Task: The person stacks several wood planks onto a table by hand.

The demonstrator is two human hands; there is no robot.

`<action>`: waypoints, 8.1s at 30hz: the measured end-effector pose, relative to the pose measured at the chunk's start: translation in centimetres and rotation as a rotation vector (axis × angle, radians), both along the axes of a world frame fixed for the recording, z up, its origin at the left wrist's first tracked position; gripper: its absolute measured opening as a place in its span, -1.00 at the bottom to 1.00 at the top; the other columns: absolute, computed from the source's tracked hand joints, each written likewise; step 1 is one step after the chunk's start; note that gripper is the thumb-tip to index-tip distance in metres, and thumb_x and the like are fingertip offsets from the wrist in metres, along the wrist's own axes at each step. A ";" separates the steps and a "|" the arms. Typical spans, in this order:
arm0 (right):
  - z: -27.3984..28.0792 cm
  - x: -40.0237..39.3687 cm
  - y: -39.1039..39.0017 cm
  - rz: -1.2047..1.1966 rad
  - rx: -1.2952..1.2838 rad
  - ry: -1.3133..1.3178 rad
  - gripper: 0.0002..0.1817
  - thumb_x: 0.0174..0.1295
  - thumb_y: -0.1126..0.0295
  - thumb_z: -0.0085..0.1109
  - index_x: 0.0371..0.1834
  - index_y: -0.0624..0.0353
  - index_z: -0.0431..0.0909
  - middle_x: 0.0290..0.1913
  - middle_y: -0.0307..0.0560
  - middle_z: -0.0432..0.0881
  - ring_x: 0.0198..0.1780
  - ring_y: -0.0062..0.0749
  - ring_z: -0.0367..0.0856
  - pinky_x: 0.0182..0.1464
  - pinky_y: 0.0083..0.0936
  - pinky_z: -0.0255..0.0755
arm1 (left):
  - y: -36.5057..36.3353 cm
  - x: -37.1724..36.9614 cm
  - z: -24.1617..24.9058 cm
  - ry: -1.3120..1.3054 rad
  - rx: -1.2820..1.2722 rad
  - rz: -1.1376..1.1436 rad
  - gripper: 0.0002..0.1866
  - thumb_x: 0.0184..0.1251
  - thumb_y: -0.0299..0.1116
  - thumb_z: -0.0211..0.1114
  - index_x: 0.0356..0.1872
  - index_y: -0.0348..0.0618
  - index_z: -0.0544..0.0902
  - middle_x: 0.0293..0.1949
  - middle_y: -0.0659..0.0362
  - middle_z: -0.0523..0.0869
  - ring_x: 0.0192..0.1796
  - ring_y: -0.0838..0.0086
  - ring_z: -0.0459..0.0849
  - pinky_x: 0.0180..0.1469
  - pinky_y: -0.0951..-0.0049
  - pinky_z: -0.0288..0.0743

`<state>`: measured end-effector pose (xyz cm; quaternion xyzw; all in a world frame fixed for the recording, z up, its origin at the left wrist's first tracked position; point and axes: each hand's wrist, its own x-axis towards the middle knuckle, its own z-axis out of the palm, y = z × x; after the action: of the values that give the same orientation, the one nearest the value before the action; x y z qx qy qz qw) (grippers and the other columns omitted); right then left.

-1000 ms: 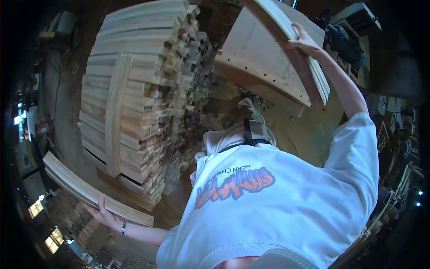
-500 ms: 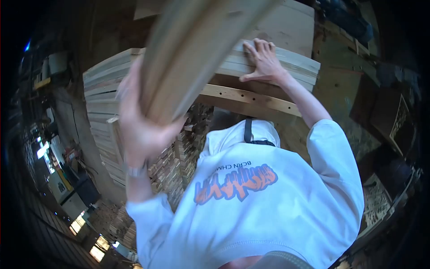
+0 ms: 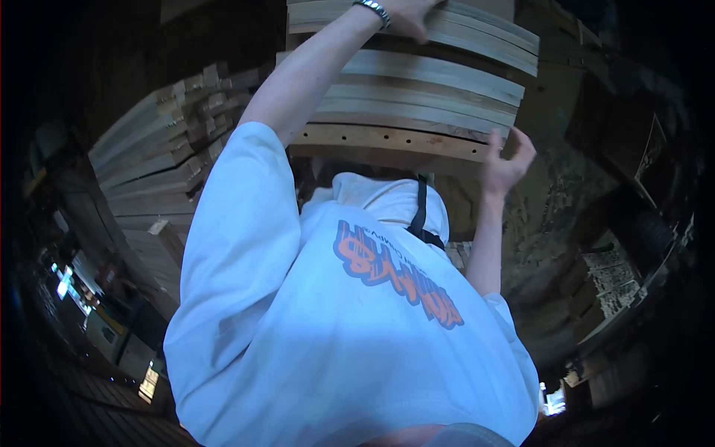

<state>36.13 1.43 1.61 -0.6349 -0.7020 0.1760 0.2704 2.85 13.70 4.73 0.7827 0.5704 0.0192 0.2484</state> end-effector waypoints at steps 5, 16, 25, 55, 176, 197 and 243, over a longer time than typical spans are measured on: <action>-4.2 5.6 2.6 -0.151 -0.609 0.298 -0.55 0.30 0.09 0.28 0.02 0.27 0.62 -0.12 -0.18 0.62 -0.23 -0.58 0.52 -0.16 -0.60 0.41 | -7.4 -3.9 2.6 -0.457 -0.041 0.542 -0.42 0.23 -0.22 0.25 0.24 -0.32 0.47 0.23 -0.02 0.56 0.31 0.10 0.45 0.32 0.16 0.35; -5.6 9.6 6.0 -0.020 -1.101 0.799 -0.67 0.40 0.32 0.17 0.11 0.31 0.52 -0.02 -0.26 0.60 0.00 -0.64 0.52 0.07 -0.64 0.40 | -32.2 -9.4 -10.0 -1.277 -0.196 1.484 -0.63 0.34 -0.31 0.37 0.08 -0.32 0.65 -0.02 0.16 0.73 0.01 0.56 0.65 0.09 0.56 0.51; -7.3 10.9 6.5 0.075 -1.126 0.950 -0.70 0.44 0.33 0.09 0.11 0.30 0.50 0.00 -0.24 0.59 0.03 -0.60 0.52 0.11 -0.58 0.42 | -30.9 -10.5 -9.4 -1.318 -0.247 1.384 -0.58 0.30 -0.26 0.41 0.10 -0.29 0.65 -0.01 0.15 0.73 0.00 0.54 0.66 0.12 0.52 0.49; -7.7 7.6 13.9 0.025 -1.058 0.564 -0.66 0.34 0.14 0.26 0.00 0.15 0.60 -0.27 -0.48 0.53 -0.42 -0.86 0.33 -0.46 -0.80 0.13 | -23.8 -14.0 -8.6 -1.153 -0.343 1.392 -0.53 0.37 -0.30 0.32 0.22 -0.31 0.53 0.13 0.15 0.64 0.21 0.46 0.56 0.24 0.38 0.43; -5.3 -26.1 10.7 0.376 0.333 -0.161 -0.42 0.07 -0.03 0.22 0.15 0.00 0.55 0.33 -0.10 0.42 0.38 -0.01 0.31 0.41 0.10 0.11 | 12.9 -5.5 -8.8 0.175 0.487 0.673 -0.57 0.38 -0.08 0.05 0.15 -0.08 0.46 0.18 0.13 0.53 0.33 0.20 0.35 0.32 -0.30 0.03; -7.6 -33.8 28.5 0.379 0.517 -0.197 -0.43 -0.06 0.03 0.27 0.09 -0.07 0.57 0.25 -0.13 0.47 0.30 -0.01 0.38 0.34 0.17 0.19 | 32.9 -13.7 -10.4 0.201 0.500 0.705 -0.57 0.27 -0.33 -0.03 0.15 -0.11 0.53 0.24 0.08 0.52 0.35 0.20 0.37 0.41 -0.36 -0.07; -3.4 -19.4 2.0 0.465 0.019 -0.273 -0.15 0.17 -0.22 0.10 0.41 0.11 0.25 0.45 0.07 0.19 0.49 0.10 0.01 0.48 0.12 -0.18 | -0.3 -2.0 -10.0 0.163 0.546 0.443 -0.36 0.38 0.11 0.02 0.42 0.13 0.31 0.37 0.09 0.30 0.47 0.21 0.15 0.43 -0.25 -0.17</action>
<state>16.74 3.39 -1.79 -0.4718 -0.8606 0.1398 0.1314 0.88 13.36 -5.27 0.6764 0.7180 0.1620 -0.0263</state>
